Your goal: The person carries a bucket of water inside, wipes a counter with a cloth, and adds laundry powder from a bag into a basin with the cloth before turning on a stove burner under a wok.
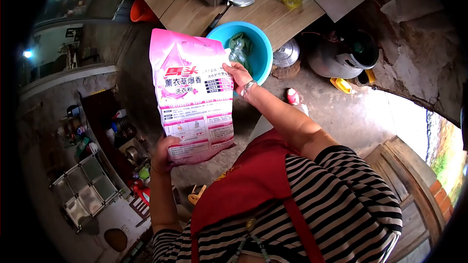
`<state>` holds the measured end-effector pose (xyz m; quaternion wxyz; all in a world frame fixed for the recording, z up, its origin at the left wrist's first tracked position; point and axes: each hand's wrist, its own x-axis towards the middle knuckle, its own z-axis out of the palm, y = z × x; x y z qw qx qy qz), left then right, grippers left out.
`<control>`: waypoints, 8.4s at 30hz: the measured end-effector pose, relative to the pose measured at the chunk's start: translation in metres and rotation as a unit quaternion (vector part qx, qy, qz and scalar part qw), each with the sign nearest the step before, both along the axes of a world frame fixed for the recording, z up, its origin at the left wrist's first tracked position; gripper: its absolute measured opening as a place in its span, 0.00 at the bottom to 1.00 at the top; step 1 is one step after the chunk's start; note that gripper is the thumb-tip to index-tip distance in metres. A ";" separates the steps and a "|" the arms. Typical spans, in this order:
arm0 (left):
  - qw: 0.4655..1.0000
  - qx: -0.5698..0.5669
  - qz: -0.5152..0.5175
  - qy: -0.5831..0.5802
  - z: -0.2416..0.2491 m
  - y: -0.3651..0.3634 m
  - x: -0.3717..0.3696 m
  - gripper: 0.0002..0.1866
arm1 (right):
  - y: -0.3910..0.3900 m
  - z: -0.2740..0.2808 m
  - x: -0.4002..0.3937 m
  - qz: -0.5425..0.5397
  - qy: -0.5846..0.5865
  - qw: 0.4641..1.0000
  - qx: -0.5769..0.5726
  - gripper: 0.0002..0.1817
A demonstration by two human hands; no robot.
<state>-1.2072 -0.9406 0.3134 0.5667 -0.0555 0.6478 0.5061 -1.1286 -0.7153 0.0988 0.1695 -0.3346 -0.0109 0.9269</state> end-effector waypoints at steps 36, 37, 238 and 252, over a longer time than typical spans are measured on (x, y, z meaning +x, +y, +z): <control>0.995 0.048 -0.092 0.007 0.005 0.014 0.000 0.36 | -0.011 -0.013 -0.002 0.113 0.008 0.993 -0.035 0.11; 0.995 0.042 -0.090 0.014 0.002 0.010 -0.001 0.37 | -0.010 -0.010 -0.001 0.114 -0.009 0.992 -0.047 0.11; 0.832 0.380 0.290 0.282 -0.036 -0.086 0.060 0.11 | -0.081 0.232 0.126 0.180 0.190 0.810 0.524 0.17; 0.873 0.299 0.264 0.280 -0.044 -0.127 0.032 0.13 | -0.087 0.199 0.118 0.092 0.166 0.905 0.380 0.13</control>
